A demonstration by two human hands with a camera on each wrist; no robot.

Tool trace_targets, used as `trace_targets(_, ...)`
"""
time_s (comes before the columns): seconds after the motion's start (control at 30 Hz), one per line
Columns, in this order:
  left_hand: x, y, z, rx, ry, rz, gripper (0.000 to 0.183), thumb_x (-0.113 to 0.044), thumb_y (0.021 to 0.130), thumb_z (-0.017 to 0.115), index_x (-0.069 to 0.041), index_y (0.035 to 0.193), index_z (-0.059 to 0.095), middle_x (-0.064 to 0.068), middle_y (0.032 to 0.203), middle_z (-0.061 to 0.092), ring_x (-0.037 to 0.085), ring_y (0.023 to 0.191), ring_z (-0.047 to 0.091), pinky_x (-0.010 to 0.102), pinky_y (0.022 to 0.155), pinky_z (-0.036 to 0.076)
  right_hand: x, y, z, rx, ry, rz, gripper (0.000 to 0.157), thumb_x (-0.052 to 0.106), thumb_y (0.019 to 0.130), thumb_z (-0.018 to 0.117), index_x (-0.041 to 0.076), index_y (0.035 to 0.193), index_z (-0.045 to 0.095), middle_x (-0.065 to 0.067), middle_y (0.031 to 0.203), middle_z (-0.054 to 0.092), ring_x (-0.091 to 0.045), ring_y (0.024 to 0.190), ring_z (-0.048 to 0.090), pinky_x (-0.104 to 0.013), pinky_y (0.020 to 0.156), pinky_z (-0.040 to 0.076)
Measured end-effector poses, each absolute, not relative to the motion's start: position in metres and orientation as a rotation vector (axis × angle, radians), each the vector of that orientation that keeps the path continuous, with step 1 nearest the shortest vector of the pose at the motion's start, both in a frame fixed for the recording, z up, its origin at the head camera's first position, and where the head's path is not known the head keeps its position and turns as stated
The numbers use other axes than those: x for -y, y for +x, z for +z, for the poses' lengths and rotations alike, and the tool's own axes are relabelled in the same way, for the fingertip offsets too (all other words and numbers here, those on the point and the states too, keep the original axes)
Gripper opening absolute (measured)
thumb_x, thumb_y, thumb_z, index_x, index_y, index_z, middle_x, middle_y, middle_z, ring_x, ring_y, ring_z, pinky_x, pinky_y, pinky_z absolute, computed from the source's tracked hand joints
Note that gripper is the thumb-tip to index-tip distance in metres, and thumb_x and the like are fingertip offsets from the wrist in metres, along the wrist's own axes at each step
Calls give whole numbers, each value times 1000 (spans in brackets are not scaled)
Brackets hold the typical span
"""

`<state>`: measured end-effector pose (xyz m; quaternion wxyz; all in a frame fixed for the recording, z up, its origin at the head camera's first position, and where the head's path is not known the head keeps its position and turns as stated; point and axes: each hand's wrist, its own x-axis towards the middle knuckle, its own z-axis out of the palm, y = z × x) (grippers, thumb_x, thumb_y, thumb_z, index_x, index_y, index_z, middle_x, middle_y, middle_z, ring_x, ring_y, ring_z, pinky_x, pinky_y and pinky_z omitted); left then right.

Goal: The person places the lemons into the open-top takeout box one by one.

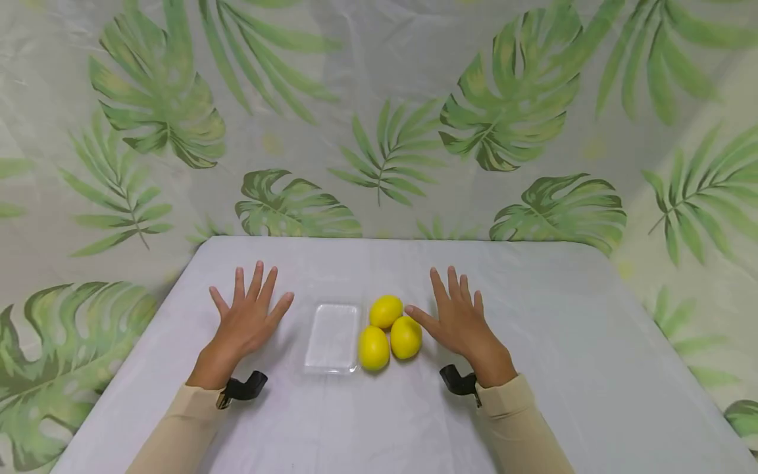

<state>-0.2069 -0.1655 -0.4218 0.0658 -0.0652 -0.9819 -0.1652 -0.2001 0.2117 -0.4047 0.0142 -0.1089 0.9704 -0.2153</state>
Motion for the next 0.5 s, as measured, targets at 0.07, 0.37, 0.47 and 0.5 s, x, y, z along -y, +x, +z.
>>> trace_targets(0.07,165,-209,-423,2979,-202,-555,83,-70,94,18,-16,156,13,10,162,-1,35,142,-23,70,99,-26,-211,-201,-402,-3011,-351,-688,96,68,89,44,11,156,5,-24,159,-5,-48,143,-6,-73,107,0)
trace_targets(0.37,166,-218,-441,2793,-415,-1143,69,-56,100,31,-18,156,18,11,161,13,32,146,13,56,116,15,-213,-206,-400,-2885,-364,-871,96,67,89,45,14,156,2,-16,160,-10,-42,144,-9,-74,106,6)
trace_targets(0.47,166,-218,-446,2725,-442,-1273,66,-51,100,35,-20,156,17,11,159,18,31,145,19,54,116,20,-214,-205,-403,-2823,-385,-953,95,67,89,46,17,156,2,-13,161,-8,-39,146,-5,-72,108,9)
trace_targets(0.5,165,-218,-447,2710,-442,-1306,66,-51,100,36,-20,156,16,11,159,20,31,145,20,54,116,21,-214,-204,-405,-2809,-399,-979,94,66,89,47,17,157,3,-13,161,-6,-39,146,-2,-71,109,10)
